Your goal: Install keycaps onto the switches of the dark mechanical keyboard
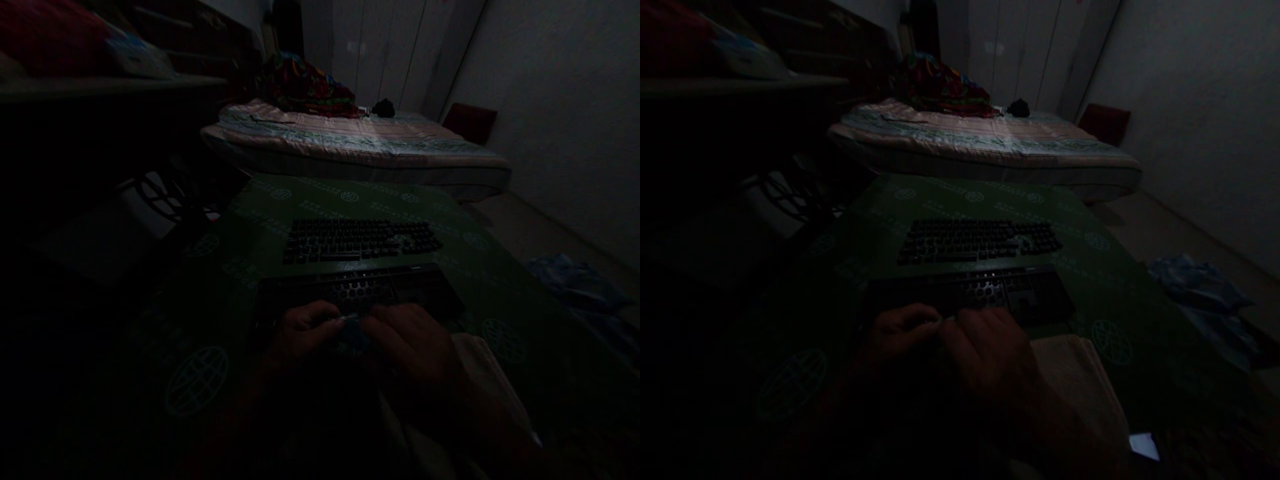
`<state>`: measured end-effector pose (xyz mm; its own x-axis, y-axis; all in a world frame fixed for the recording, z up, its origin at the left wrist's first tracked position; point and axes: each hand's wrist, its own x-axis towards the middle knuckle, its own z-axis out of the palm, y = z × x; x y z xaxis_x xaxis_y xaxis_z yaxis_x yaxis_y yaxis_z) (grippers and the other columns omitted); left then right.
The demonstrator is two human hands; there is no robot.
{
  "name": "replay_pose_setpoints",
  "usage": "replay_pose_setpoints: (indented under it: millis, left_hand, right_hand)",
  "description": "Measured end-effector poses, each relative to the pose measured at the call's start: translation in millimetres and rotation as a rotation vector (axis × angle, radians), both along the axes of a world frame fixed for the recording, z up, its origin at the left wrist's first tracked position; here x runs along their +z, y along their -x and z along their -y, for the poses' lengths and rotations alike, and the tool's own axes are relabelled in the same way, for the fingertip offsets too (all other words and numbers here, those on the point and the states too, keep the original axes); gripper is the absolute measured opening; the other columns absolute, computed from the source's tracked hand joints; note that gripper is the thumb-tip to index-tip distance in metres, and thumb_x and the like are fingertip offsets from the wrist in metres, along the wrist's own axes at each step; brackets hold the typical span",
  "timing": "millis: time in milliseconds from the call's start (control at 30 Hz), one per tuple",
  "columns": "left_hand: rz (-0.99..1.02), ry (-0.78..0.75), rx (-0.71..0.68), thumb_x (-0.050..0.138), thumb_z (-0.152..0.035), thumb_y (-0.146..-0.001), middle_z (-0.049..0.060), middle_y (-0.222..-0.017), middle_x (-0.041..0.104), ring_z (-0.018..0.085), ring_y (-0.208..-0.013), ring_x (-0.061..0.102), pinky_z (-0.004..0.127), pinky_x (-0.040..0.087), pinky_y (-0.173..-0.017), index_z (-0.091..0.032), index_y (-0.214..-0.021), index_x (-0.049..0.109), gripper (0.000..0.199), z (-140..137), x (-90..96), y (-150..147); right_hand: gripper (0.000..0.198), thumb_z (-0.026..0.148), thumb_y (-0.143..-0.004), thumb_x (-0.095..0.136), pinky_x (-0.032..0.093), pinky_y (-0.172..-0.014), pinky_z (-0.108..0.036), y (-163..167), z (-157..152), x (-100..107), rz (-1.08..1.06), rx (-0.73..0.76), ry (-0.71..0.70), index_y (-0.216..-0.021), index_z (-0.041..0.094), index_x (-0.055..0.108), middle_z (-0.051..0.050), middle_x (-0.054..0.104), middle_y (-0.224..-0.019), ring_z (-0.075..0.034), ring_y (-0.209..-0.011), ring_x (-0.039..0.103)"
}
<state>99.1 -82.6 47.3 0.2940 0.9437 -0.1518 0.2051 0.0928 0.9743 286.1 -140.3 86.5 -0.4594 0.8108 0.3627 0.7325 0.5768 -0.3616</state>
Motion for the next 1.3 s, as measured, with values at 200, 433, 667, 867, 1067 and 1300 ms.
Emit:
replay_pose_setpoints:
  millis: [200,433,667,867,1067,1300]
  left_hand:
    - [0.189,0.151,0.195,0.075,-0.039,-0.056,0.0,-0.068,0.065,0.015,-0.062,0.06,0.026,0.049,-0.061,-0.017,-0.073,0.066,0.029,3,6.8,-6]
    - [0.104,0.051,0.084,0.07,-0.034,-0.065,0.002,-0.073,0.068,0.016,-0.07,0.062,0.027,0.051,-0.067,-0.017,-0.073,0.07,0.019,9,4.7,-10]
    - [0.061,0.003,0.058,0.067,-0.031,-0.071,0.001,-0.074,0.069,0.015,-0.071,0.062,0.026,0.051,-0.067,-0.017,-0.075,0.07,0.015,11,6.0,-12]
    - [0.017,-0.045,0.026,0.067,-0.033,-0.07,0.002,-0.073,0.068,0.015,-0.071,0.062,0.024,0.049,-0.066,-0.017,-0.074,0.07,0.017,3,3.5,-16]
    - [-0.017,-0.074,-0.003,0.063,-0.034,-0.074,0.002,-0.079,0.069,0.016,-0.074,0.063,0.025,0.05,-0.069,-0.019,-0.08,0.071,0.018,-6,7.6,-19]
    - [-0.321,-0.342,0.191,0.061,-0.042,-0.074,0.002,-0.094,0.07,0.02,-0.088,0.064,0.028,0.051,-0.082,-0.024,-0.089,0.07,0.026,-43,14.0,19]
  right_hand:
    - [0.034,0.044,-0.075,0.069,0.052,-0.073,-0.031,1,17,-41,-0.507,0.193,0.645,-0.099,0.022,0.066,-0.004,0.069,-0.087,-0.02,-0.084,0.065]
    - [0.059,0.043,-0.061,0.079,0.054,-0.069,-0.031,3,-17,-51,-0.966,-0.142,0.755,-0.112,0.019,0.061,-0.007,0.072,-0.094,-0.021,-0.081,0.067]
    - [0.034,0.038,-0.061,0.079,0.054,-0.065,-0.028,5,-33,-44,-1.031,-0.213,0.771,-0.086,0.017,0.07,-0.004,0.072,-0.076,-0.017,-0.07,0.067]
    - [0.021,0.034,-0.061,0.079,0.049,-0.053,-0.022,3,-45,-50,-1.079,-0.242,0.699,-0.069,0.017,0.069,0.0,0.065,-0.059,-0.012,-0.055,0.06]
    - [0.02,0.036,-0.065,0.076,0.049,-0.051,-0.023,-9,-58,-43,-0.909,-0.176,0.655,-0.071,0.018,0.07,-0.002,0.067,-0.063,-0.013,-0.055,0.059]
    - [0.022,0.039,-0.065,0.075,0.045,-0.048,-0.024,-43,-85,-37,-0.834,-0.289,0.465,-0.068,0.018,0.068,-0.001,0.064,-0.06,-0.013,-0.053,0.056]
